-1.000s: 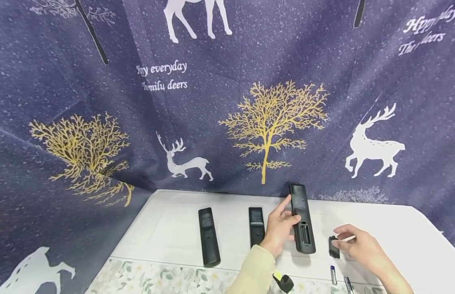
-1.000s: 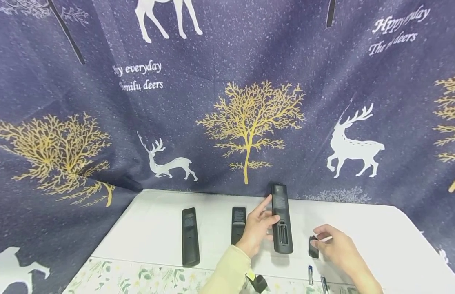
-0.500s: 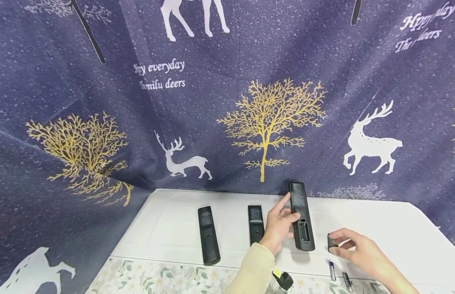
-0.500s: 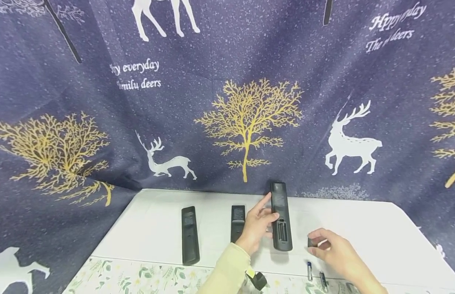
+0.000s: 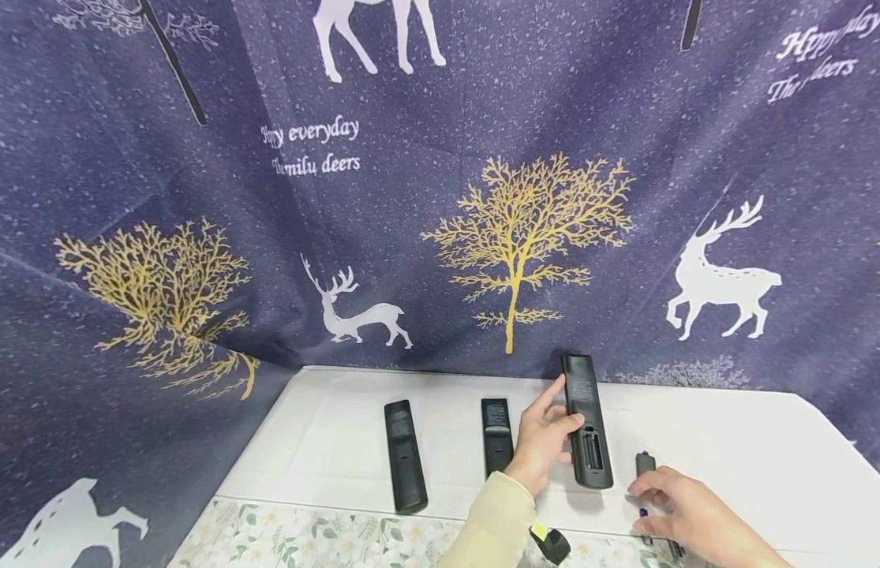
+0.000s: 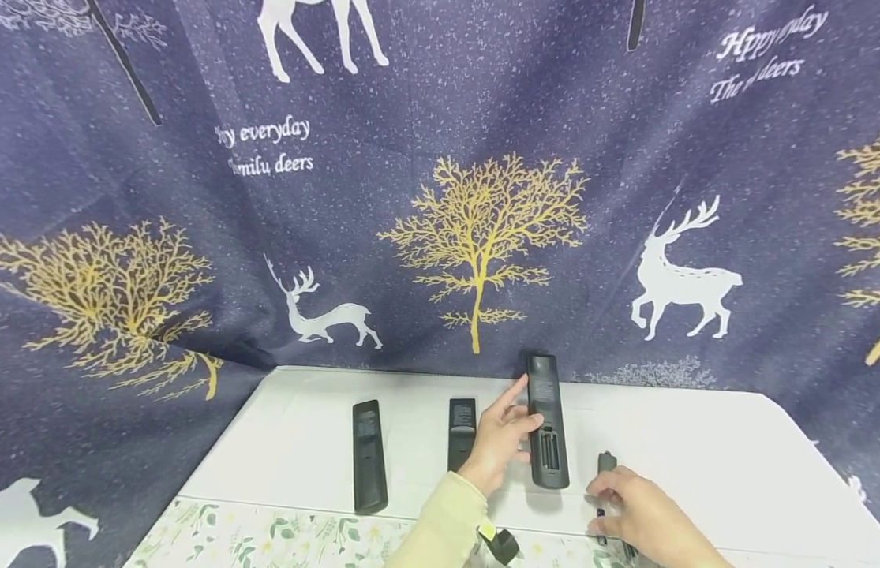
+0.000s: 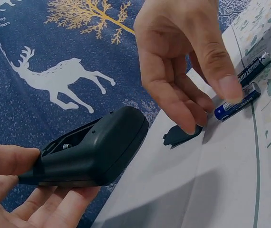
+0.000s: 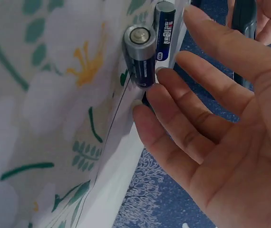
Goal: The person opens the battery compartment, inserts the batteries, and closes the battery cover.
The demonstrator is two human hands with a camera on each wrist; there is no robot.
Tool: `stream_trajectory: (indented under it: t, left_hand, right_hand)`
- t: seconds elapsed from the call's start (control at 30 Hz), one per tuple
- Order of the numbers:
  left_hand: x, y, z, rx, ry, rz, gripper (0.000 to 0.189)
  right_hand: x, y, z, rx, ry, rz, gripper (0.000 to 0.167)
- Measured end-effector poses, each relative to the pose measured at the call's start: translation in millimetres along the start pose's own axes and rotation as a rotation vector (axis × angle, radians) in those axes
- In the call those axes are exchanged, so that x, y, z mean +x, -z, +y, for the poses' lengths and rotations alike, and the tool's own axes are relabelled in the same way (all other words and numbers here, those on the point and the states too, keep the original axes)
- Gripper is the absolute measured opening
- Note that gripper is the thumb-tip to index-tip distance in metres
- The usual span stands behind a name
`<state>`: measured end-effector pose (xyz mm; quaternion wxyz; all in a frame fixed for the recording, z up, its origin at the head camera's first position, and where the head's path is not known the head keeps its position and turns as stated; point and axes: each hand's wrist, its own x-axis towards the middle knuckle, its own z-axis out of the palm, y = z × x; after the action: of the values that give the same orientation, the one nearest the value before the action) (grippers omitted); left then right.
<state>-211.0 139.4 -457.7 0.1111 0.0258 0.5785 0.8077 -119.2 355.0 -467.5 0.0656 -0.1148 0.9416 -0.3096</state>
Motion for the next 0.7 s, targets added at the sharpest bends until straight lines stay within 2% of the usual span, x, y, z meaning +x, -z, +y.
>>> stream_trajectory:
  t: [0.17, 0.37, 0.57, 0.7]
  left_hand:
    - [-0.5, -1.1, 0.0, 0.007, -0.002, 0.002, 0.067]
    - [-1.0, -0.8, 0.6, 0.001, 0.001, 0.000, 0.068]
    - [-0.6, -0.2, 0.6, 0.002, 0.001, 0.000, 0.068]
    - [-0.8, -0.8, -0.6, 0.001, 0.001, -0.002, 0.068]
  right_hand:
    - [1.9, -2.8, -2.3, -0.046, -0.027, -0.033, 0.043]
    - [0.5, -4.6, -5.4, -0.041, -0.088, -0.036, 0.041]
    - [-0.4, -3.9, -1.8, -0.070, -0.057, -0.076, 0.051]
    - [-1.6, -4.0, 2.4, -0.105, 0.017, -0.057, 0.045]
